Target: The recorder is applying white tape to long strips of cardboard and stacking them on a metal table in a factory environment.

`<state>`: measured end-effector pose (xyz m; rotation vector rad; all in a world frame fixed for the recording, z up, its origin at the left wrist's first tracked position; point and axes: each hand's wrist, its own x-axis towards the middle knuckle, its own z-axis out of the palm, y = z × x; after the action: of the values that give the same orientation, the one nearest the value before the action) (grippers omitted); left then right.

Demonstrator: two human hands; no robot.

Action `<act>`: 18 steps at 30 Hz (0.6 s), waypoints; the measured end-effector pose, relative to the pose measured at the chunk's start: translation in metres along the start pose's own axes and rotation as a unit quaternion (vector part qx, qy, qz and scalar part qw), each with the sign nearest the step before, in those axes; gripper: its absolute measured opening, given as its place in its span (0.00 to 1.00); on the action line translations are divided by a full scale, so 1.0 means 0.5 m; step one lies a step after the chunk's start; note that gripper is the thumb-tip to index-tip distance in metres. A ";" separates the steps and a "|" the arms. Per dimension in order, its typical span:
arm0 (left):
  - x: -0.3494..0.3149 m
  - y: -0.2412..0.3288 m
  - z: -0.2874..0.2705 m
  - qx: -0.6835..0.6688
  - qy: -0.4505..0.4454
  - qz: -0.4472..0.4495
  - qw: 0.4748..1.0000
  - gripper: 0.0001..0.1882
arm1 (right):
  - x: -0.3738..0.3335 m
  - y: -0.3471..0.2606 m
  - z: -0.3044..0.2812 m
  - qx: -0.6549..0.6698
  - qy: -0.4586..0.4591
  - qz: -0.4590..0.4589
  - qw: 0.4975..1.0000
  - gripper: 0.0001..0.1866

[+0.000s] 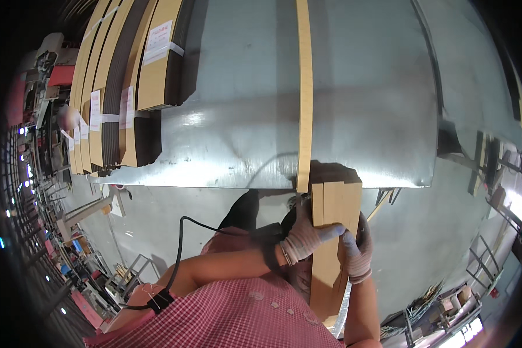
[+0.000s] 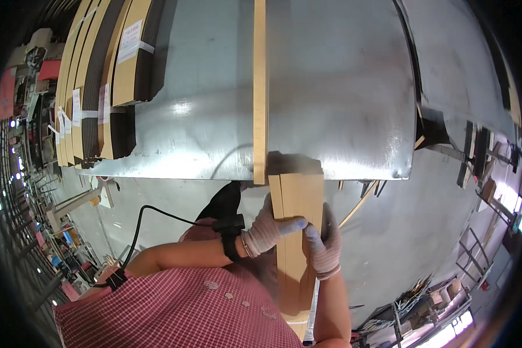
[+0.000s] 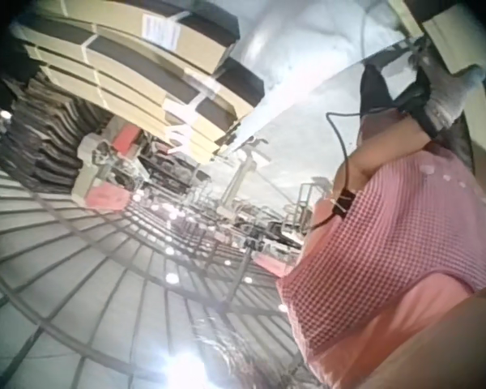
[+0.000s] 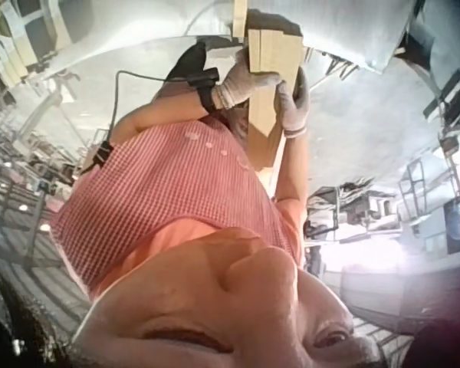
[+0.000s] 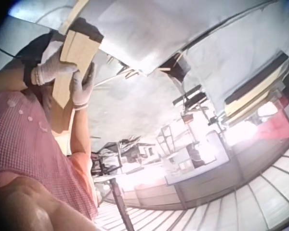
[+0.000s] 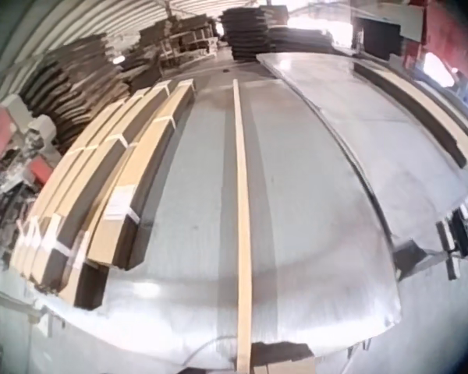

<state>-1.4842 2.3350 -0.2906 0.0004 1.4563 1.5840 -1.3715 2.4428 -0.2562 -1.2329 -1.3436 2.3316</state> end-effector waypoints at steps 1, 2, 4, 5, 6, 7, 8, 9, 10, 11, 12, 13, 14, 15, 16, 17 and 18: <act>-0.001 -0.020 0.000 0.055 0.019 0.021 0.998 0.36 | 0.004 -0.004 0.006 0.008 -0.011 -0.016 1.000 0.41; -0.003 -0.022 0.002 0.114 0.039 0.037 0.992 0.37 | 0.008 -0.005 0.009 0.011 -0.011 -0.013 1.000 0.41; 0.000 -0.026 -0.002 0.078 0.020 0.023 0.996 0.36 | 0.020 -0.007 0.014 0.054 -0.027 -0.016 0.998 0.41; 0.002 -0.021 -0.002 0.036 -0.004 0.013 0.999 0.35 | 0.022 -0.007 0.014 0.054 -0.025 -0.017 0.998 0.41; 0.002 -0.015 -0.003 0.038 -0.007 0.014 0.999 0.35 | 0.022 -0.006 0.014 0.055 -0.028 -0.019 0.998 0.40; 0.002 -0.008 -0.005 0.029 -0.020 0.003 0.999 0.34 | 0.021 -0.007 0.013 0.056 -0.031 -0.023 0.998 0.39; 0.003 0.004 -0.005 0.020 -0.036 -0.006 0.999 0.33 | 0.021 -0.013 0.011 0.057 -0.029 -0.029 0.998 0.39; 0.003 0.018 -0.005 0.022 -0.040 -0.002 0.999 0.33 | 0.020 -0.020 0.009 0.017 -0.033 -0.011 0.999 0.38; 0.000 0.032 -0.006 -0.010 -0.057 -0.020 0.998 0.31 | 0.015 -0.027 0.004 -0.022 -0.037 0.006 0.999 0.37; 0.000 0.046 -0.006 -0.041 -0.074 -0.036 0.996 0.30 | 0.009 -0.030 -0.005 -0.074 -0.016 -0.010 0.997 0.32; -0.003 0.049 -0.003 -0.037 -0.079 -0.030 0.996 0.30 | 0.016 -0.043 -0.027 -0.071 -0.016 -0.019 0.997 0.32; -0.006 0.049 -0.002 -0.042 -0.067 -0.044 0.996 0.31 | 0.035 -0.064 -0.058 -0.196 0.018 -0.142 0.970 0.29; -0.011 0.046 0.002 -0.047 -0.055 -0.060 0.996 0.31 | 0.056 -0.081 -0.084 -0.313 0.053 -0.259 0.912 0.26; -0.023 0.048 0.007 -0.055 -0.046 -0.036 0.997 0.33 | 0.084 -0.118 -0.093 -0.415 0.082 -0.305 0.853 0.24; -0.037 0.047 0.007 -0.048 -0.046 -0.034 0.997 0.33 | 0.116 -0.173 -0.086 -0.508 0.109 -0.346 0.781 0.21; -0.050 0.037 0.007 -0.049 -0.057 -0.070 0.995 0.34 | 0.145 -0.217 -0.061 -0.563 0.117 -0.261 0.776 0.25; -0.067 0.029 0.008 -0.050 -0.068 -0.108 0.991 0.35 | 0.166 -0.245 -0.041 -0.611 0.122 -0.170 0.763 0.28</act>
<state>-1.4726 2.3199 -0.2591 -0.1024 1.2282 1.4498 -1.4380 2.5693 -0.2122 -1.2253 -2.7684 0.8037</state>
